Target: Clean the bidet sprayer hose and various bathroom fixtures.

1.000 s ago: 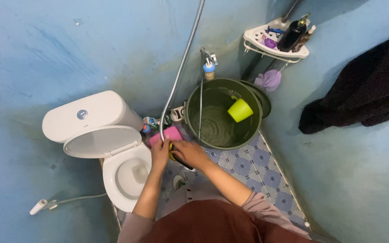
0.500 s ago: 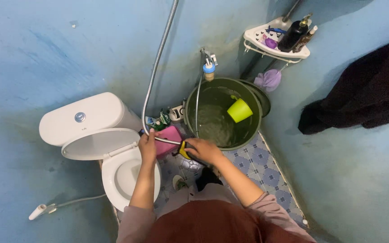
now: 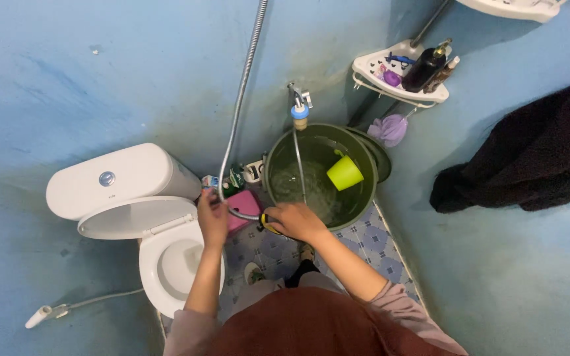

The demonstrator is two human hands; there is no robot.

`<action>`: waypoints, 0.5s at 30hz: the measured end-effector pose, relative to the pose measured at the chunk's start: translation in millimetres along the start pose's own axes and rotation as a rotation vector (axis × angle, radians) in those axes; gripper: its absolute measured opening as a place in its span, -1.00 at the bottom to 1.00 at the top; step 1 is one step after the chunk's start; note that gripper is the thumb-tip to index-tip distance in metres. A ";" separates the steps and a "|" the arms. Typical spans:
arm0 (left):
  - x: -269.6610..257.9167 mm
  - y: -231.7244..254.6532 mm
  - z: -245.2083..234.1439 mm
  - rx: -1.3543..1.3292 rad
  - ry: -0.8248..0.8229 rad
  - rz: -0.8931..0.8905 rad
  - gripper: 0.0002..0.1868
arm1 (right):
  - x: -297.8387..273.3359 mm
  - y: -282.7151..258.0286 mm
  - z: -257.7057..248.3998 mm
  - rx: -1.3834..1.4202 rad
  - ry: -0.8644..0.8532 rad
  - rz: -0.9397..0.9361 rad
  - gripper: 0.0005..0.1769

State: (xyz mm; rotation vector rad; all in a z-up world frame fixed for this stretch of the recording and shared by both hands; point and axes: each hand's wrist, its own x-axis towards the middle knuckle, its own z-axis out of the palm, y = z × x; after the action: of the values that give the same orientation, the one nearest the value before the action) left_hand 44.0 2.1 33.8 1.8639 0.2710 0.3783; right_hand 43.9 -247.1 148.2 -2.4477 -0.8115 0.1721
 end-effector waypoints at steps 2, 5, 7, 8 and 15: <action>-11.6 69.1 1.8 0.152 -0.023 0.185 -0.63 | 6.8 -2.5 -11.9 -0.012 -0.026 -0.006 -0.63; -20.9 114.4 12.3 0.311 -0.146 0.413 -0.72 | 17.6 3.6 -17.6 -0.049 -0.067 -0.034 -0.66; -22.1 120.8 19.3 0.311 -0.245 0.453 -0.76 | 23.6 11.0 -18.3 -0.078 -0.085 -0.055 -0.66; -20.8 123.0 22.4 0.308 -0.333 0.391 -0.77 | 26.4 15.4 -20.7 -0.088 -0.070 -0.092 -0.65; -3.6 125.9 38.7 0.305 -0.442 0.297 -0.77 | 34.6 33.6 -45.0 0.001 -0.052 -0.159 -0.56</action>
State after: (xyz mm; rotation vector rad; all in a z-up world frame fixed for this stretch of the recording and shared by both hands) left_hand 55.6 -72.9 141.6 2.2370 -0.2661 0.1178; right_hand 102.0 -270.1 169.6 -2.3742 -1.0240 0.1774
